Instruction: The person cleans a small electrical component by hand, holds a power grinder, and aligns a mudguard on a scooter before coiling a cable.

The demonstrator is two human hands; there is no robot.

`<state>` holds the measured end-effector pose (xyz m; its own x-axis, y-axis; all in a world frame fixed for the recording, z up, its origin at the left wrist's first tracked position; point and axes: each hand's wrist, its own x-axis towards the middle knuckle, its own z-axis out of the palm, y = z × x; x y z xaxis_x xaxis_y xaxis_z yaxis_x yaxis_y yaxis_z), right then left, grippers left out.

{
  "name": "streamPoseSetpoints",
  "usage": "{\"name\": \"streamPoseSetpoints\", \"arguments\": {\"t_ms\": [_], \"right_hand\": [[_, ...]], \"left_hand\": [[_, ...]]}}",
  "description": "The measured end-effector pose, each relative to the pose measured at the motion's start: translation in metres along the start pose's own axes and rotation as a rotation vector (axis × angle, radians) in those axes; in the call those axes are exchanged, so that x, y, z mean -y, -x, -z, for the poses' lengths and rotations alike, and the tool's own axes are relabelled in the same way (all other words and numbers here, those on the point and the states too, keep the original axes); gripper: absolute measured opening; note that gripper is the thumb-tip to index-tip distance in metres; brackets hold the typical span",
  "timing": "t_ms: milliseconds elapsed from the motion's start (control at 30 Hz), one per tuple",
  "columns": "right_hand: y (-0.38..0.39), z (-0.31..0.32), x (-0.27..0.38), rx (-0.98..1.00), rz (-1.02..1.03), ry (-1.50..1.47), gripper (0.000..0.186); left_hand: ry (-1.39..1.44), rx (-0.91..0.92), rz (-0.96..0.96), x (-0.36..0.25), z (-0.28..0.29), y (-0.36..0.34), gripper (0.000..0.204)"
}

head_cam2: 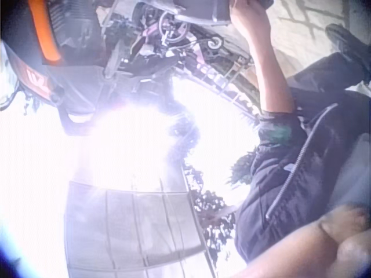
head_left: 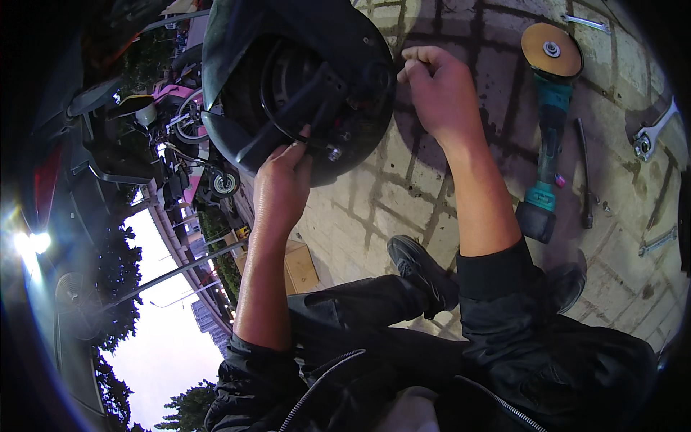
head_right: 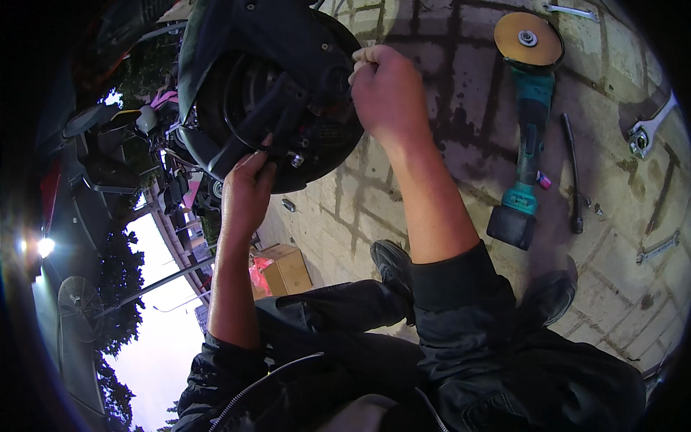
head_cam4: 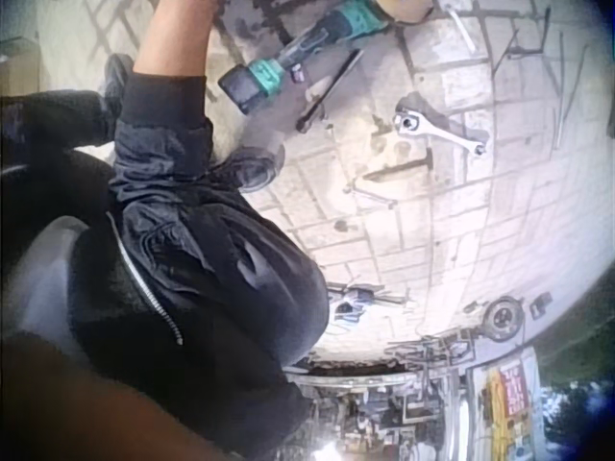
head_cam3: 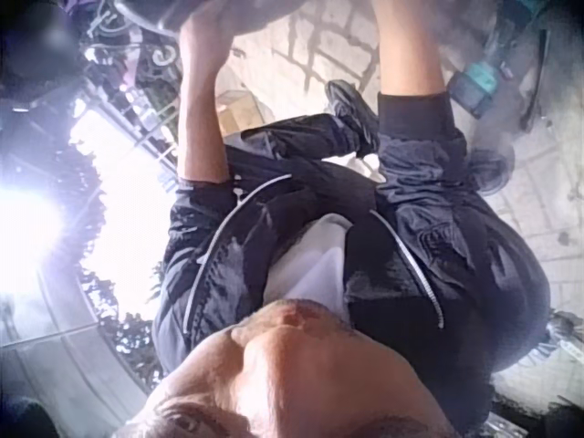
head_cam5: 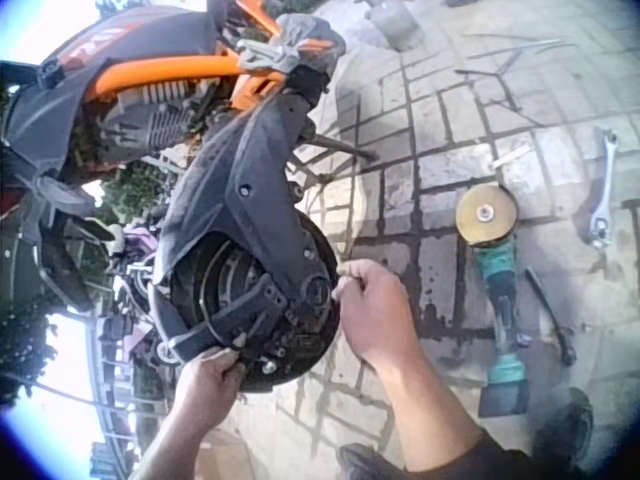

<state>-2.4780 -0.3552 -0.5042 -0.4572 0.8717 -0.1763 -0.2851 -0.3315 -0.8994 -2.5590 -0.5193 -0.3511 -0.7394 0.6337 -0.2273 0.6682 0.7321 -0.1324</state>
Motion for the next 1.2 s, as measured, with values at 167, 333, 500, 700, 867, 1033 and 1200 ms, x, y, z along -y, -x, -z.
{"name": "streamPoseSetpoints", "arguments": {"t_ms": [167, 333, 500, 700, 867, 1033, 1200], "right_hand": [[-0.001, 0.004, 0.008, 0.03, -0.181, -0.036, 0.029], [-0.001, 0.006, 0.009, 0.035, -0.137, 0.052, 0.047], [0.0, 0.008, 0.014, 0.064, -0.147, 0.088, 0.062], [0.0, 0.006, 0.008, 0.108, -0.139, 0.121, 0.059], [-0.002, 0.009, 0.006, 0.102, -0.137, 0.114, 0.049], [-0.001, 0.005, 0.0, 0.036, -0.02, 0.095, 0.034], [0.0, 0.007, 0.006, 0.104, -0.194, -0.106, 0.026]], "left_hand": [[0.028, 0.0, -0.003, 0.002, -0.001, 0.0, 0.045], [0.016, 0.018, -0.007, 0.001, 0.001, -0.001, 0.045], [0.007, 0.019, -0.003, 0.002, 0.0, -0.001, 0.045], [0.009, 0.02, 0.01, 0.003, 0.0, -0.001, 0.044], [0.009, 0.015, 0.012, -0.001, 0.001, -0.001, 0.044], [-0.012, -0.005, -0.019, 0.002, -0.002, 0.001, 0.045], [-0.001, -0.009, -0.032, 0.002, -0.001, 0.003, 0.046]]}}
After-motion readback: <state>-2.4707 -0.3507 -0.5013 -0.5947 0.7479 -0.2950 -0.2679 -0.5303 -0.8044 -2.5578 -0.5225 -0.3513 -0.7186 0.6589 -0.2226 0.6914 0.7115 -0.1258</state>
